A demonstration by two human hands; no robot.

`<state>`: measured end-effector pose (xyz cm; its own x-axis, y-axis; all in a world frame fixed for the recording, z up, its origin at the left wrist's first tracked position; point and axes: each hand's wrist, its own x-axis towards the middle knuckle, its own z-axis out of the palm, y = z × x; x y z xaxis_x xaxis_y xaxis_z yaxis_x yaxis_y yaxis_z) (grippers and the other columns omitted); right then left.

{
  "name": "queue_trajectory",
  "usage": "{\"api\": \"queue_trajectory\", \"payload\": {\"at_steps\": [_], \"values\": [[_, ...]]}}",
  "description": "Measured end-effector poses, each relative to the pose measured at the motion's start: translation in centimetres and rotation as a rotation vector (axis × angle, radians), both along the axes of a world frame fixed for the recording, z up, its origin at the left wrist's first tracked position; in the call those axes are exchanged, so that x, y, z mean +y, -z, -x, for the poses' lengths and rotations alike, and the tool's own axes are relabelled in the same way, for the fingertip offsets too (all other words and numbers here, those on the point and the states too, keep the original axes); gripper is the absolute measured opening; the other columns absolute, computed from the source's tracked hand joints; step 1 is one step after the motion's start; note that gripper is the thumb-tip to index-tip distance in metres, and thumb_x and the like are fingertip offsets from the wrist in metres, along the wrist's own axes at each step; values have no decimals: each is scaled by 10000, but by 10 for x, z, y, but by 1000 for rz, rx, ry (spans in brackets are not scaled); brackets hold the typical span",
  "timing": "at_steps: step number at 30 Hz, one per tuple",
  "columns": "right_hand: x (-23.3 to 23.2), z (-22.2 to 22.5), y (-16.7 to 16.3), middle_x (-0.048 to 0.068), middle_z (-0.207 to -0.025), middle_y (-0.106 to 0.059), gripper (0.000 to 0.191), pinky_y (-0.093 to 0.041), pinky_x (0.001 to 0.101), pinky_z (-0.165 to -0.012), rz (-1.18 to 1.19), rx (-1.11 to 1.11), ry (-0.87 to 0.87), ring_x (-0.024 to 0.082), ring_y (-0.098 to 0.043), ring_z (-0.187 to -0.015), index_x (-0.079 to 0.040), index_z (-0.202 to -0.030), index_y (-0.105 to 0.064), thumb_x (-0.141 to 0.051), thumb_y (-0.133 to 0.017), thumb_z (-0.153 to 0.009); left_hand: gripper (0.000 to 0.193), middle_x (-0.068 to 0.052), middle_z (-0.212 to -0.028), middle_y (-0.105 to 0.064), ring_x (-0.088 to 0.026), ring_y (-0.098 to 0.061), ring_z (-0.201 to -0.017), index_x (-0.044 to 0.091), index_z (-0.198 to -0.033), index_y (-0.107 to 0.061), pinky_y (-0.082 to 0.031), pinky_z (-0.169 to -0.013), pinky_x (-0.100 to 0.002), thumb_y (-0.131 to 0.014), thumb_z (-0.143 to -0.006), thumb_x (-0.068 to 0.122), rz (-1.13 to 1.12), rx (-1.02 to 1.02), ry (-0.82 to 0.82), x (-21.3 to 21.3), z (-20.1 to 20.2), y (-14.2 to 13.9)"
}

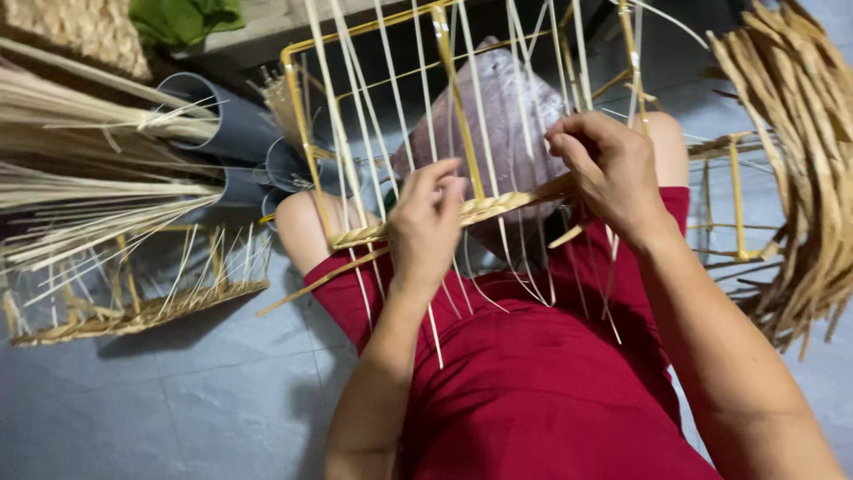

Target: The person sits on the floor with a yellow metal frame across their lap and weaves pliable wicker strips in a braided pattern around the frame's horizontal bars, folding and threading each strip by hand. Near the end they use scissors to trim a strip and set the frame aside.

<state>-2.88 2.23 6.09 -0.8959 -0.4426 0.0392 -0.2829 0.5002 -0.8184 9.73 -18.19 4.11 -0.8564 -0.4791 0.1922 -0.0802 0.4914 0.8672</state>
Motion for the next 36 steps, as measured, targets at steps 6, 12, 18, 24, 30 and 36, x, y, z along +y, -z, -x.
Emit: {"api": "queue_trajectory", "payload": {"at_steps": [6,12,18,24,30,36], "values": [[-53,-36,16,112,-1073,-756,204,-620,308,-805,118,78,-404,192,-739,-918,-25,-1176,-736,-79,-677,-988,153,-89,-1079,-696,-165,-719,-840,69,-1133,-729,-583,-745,-310,-712,-994,129,155,19,-393,-91,-62,20],[-110,-52,43,110,-948,-759,198,-592,372,-684,-278,248,-398,254,-712,-796,-69,-1163,-752,-162,-724,-991,153,-82,-806,-647,-179,-634,-689,66,-1026,-793,-515,-638,-331,-787,-920,176,44,-216,-451,-130,-95,36],[-125,-60,59,74,-974,-746,181,-589,349,-612,-272,132,-305,214,-722,-774,-90,-1175,-672,-227,-676,-1057,153,-77,-785,-619,-197,-634,-684,61,-953,-786,-515,-642,-351,-804,-845,169,146,-152,-358,-129,-87,44],[-123,-67,56,87,-938,-740,177,-568,370,-690,-176,231,-284,224,-723,-823,-87,-1114,-681,-189,-732,-979,112,-97,-835,-628,-255,-639,-742,51,-952,-718,-508,-730,-408,-750,-934,157,170,-134,-481,-119,-84,46],[-128,-75,42,55,-985,-721,153,-561,349,-700,-127,283,-272,201,-718,-854,-102,-1117,-681,-167,-724,-985,185,-110,-1082,-613,-291,-631,-1017,54,-1152,-665,-517,-888,-420,-676,-996,154,224,22,-439,-108,-87,27],[-132,-79,37,34,-1051,-708,214,-546,332,-652,-157,263,-301,201,-676,-771,-159,-1158,-735,-194,-732,-946,120,-110,-1152,-628,-308,-568,-1042,105,-1022,-725,-479,-899,-429,-741,-938,189,428,-64,-373,-104,-85,17]]}}
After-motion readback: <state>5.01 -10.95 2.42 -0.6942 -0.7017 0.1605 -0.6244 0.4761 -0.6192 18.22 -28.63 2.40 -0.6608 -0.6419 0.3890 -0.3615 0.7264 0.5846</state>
